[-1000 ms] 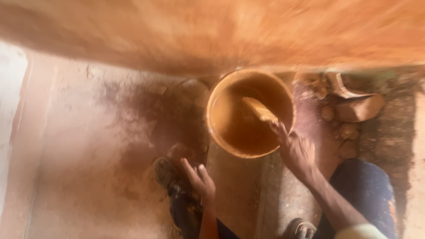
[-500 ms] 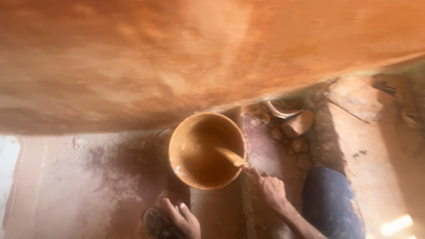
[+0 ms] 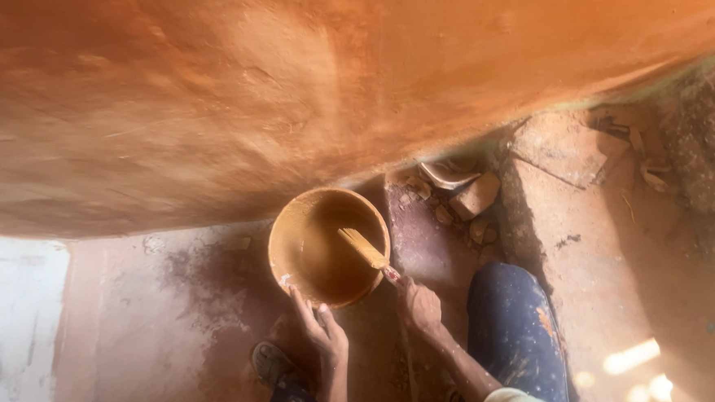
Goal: The person repeatedly dips a brush into a bucket of orange paint and applies it to a wall in a room under construction. The person uses one hand to hold the wall for stability while the other hand applies paint in vertical strokes.
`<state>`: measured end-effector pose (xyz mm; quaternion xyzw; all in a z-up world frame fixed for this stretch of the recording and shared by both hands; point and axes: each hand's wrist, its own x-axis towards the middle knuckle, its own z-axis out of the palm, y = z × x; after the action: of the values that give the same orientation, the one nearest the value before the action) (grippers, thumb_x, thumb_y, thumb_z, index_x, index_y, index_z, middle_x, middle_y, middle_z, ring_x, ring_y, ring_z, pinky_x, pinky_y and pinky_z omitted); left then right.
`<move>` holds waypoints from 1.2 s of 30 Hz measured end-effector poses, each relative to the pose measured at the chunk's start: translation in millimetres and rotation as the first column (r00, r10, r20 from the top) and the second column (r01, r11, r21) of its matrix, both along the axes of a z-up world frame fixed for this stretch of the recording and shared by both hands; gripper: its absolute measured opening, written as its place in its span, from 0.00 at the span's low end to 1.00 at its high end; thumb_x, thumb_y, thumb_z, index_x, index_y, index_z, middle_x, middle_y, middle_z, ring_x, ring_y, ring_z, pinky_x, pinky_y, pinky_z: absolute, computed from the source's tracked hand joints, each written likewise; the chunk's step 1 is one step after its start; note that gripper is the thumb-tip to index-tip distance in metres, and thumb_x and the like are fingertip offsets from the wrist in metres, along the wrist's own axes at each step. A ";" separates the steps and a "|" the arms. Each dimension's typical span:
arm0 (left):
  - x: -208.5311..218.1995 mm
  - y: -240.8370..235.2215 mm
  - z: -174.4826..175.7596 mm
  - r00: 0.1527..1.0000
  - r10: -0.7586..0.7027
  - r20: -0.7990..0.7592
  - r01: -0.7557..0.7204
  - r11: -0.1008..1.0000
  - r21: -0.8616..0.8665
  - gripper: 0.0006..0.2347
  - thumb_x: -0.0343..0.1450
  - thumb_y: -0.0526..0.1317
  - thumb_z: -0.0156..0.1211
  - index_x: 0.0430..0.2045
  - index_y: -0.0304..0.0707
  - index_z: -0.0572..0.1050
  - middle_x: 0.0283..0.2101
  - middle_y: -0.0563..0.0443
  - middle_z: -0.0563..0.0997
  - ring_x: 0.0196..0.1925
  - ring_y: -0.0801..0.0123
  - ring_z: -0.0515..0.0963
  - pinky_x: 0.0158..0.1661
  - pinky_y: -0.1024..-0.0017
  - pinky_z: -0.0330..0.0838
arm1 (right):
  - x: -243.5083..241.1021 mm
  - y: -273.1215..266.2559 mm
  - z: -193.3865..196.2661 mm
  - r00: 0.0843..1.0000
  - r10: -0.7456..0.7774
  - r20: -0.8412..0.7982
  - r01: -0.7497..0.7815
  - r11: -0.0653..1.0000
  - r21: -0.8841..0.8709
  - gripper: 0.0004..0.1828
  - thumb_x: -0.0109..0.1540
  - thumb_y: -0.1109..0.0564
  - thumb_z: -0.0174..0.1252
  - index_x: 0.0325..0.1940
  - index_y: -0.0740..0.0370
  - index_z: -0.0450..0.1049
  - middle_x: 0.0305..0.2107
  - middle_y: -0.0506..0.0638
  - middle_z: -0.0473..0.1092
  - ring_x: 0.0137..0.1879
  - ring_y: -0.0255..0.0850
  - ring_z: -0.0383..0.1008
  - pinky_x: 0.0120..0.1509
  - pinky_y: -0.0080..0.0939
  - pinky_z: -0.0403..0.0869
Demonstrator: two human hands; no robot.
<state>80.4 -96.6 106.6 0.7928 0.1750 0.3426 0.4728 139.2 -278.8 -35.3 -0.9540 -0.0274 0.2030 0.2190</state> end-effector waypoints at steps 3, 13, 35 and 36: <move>8.0 -5.3 -2.6 1.000 -0.008 -0.009 0.008 1.000 -0.023 0.27 0.78 0.39 0.44 0.72 0.24 0.49 0.76 0.29 0.53 0.77 0.42 0.58 0.68 0.51 0.63 | 8.6 1.7 12.2 0.973 0.055 0.224 -0.057 0.998 0.004 0.16 0.66 0.53 0.46 0.47 0.65 0.75 0.22 0.59 0.75 0.26 0.52 0.77 0.31 0.56 0.77; 14.5 -11.2 -2.3 0.999 -0.016 -0.050 0.018 1.000 0.022 0.25 0.78 0.39 0.45 0.70 0.23 0.54 0.76 0.28 0.55 0.75 0.42 0.62 0.68 0.54 0.63 | 16.1 -4.0 40.8 0.996 -0.035 -0.085 0.039 0.998 0.048 0.20 0.68 0.45 0.52 0.37 0.63 0.77 0.25 0.59 0.76 0.31 0.51 0.79 0.36 0.54 0.79; 267.9 -16.6 104.1 0.922 -0.311 -0.230 0.383 0.811 0.442 0.30 0.77 0.48 0.56 0.73 0.33 0.56 0.77 0.34 0.54 0.80 0.42 0.50 0.76 0.50 0.44 | 195.4 -151.1 193.1 0.519 -0.100 0.849 -0.314 0.901 0.298 0.05 0.71 0.61 0.52 0.50 0.57 0.73 0.40 0.60 0.77 0.47 0.57 0.77 0.50 0.49 0.77; 279.6 -11.9 105.6 0.913 -0.322 -0.251 0.406 0.782 0.473 0.31 0.76 0.48 0.58 0.73 0.33 0.55 0.77 0.35 0.54 0.80 0.43 0.50 0.76 0.50 0.44 | 192.8 -168.2 184.9 0.663 -0.242 0.708 -0.100 0.910 0.404 0.07 0.73 0.58 0.50 0.51 0.58 0.74 0.36 0.59 0.75 0.41 0.54 0.74 0.43 0.49 0.74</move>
<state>360.0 -108.5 212.2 0.9330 -0.0434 0.2152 0.2851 332.0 -447.1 149.6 -0.8851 -0.1180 -0.2238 0.3907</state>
